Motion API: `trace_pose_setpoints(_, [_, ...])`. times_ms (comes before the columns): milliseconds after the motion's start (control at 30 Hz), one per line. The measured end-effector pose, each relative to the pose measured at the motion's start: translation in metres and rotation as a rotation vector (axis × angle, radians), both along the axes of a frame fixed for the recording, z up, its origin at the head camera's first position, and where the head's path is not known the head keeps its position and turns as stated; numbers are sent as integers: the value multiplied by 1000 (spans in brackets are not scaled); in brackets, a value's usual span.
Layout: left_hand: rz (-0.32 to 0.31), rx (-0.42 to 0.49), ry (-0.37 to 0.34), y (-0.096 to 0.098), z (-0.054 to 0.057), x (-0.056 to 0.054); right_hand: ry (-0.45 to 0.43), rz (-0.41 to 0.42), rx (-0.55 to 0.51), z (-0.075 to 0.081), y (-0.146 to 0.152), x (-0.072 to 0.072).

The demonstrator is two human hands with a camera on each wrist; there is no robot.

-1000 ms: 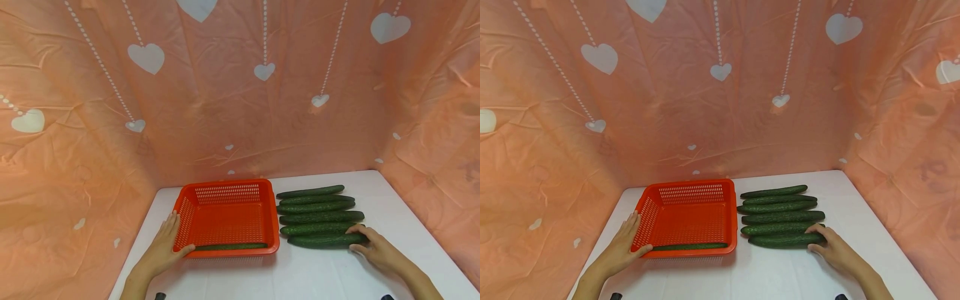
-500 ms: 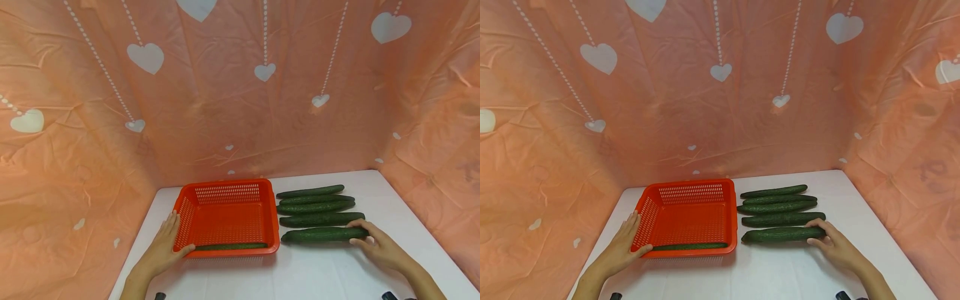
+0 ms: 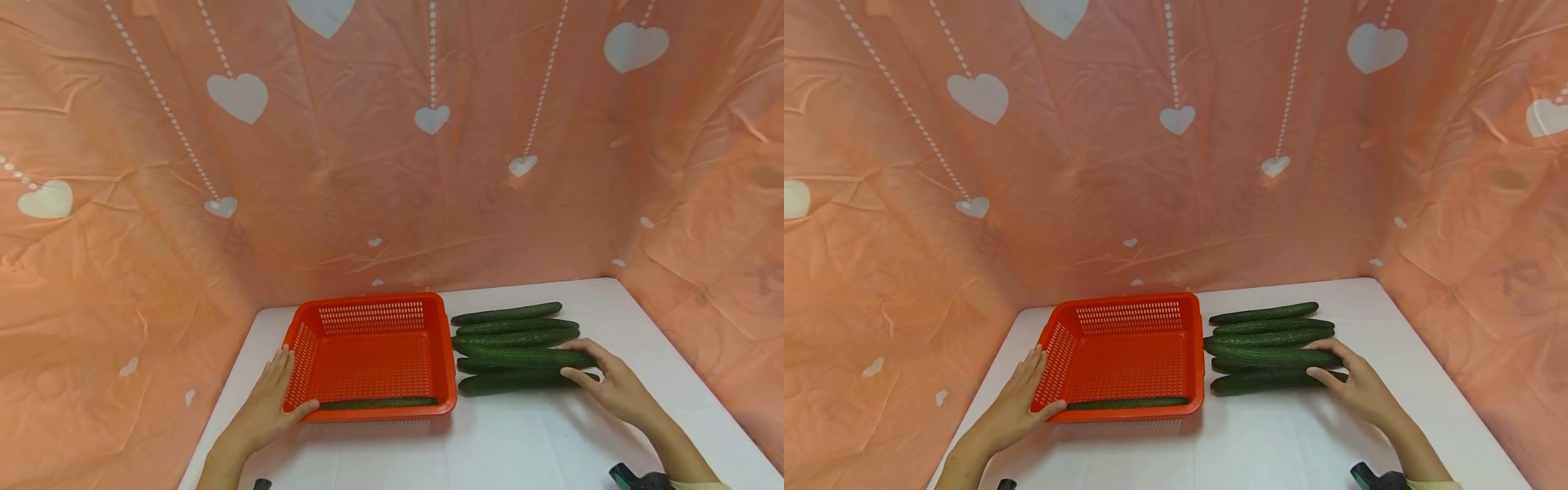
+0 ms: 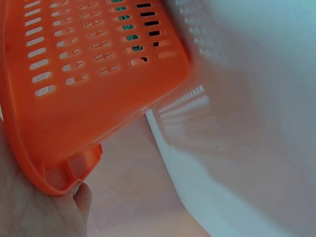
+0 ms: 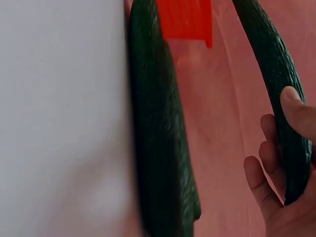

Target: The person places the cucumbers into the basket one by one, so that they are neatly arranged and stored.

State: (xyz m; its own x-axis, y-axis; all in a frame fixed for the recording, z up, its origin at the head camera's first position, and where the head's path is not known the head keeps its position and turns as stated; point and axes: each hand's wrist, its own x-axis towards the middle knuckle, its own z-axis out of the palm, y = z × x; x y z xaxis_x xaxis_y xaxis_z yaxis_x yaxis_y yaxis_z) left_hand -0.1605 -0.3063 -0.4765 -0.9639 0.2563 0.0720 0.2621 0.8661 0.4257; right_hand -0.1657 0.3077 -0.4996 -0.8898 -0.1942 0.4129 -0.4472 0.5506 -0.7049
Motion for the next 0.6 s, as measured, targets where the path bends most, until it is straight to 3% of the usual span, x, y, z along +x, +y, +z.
trace_pose_setpoints(367, [14, 1, -15, 0, 0, 1, -77, 12, 14, 22, -44, -13])
trace_pose_setpoints(600, [1, -11, 7, 1, 1, 2, -19, 48, 14, 24, -77, -24])
